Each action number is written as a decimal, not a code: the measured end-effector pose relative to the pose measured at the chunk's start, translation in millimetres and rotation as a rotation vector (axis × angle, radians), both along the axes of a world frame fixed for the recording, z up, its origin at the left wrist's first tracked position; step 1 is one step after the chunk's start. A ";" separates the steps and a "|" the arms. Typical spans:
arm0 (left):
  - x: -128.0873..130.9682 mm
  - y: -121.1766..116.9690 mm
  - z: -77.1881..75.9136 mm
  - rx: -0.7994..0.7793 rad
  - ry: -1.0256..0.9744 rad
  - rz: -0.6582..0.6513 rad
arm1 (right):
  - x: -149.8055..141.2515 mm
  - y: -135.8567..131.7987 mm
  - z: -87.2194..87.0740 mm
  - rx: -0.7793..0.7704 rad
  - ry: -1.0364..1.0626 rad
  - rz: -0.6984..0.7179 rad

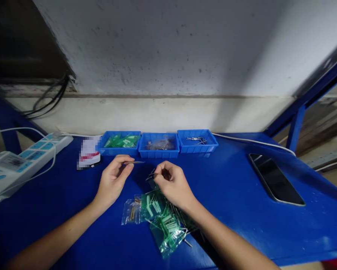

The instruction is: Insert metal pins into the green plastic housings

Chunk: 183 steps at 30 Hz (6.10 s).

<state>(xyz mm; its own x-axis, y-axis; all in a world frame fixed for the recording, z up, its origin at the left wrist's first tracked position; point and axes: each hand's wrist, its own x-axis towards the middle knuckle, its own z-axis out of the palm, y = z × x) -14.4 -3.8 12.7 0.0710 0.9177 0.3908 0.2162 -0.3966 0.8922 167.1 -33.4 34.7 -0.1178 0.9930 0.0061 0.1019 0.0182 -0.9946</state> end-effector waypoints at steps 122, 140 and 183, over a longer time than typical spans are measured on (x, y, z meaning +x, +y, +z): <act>-23.6 -1.1 19.8 -0.125 0.715 -0.737 | 24.8 20.0 -13.0 0.662 -0.565 -0.135; -7.6 0.8 19.5 -0.065 0.033 -0.123 | -3.7 -7.6 5.5 -0.035 0.006 0.142; 10.8 -22.0 11.7 0.065 0.341 -0.324 | 0.4 0.9 -3.6 -0.007 0.291 -0.002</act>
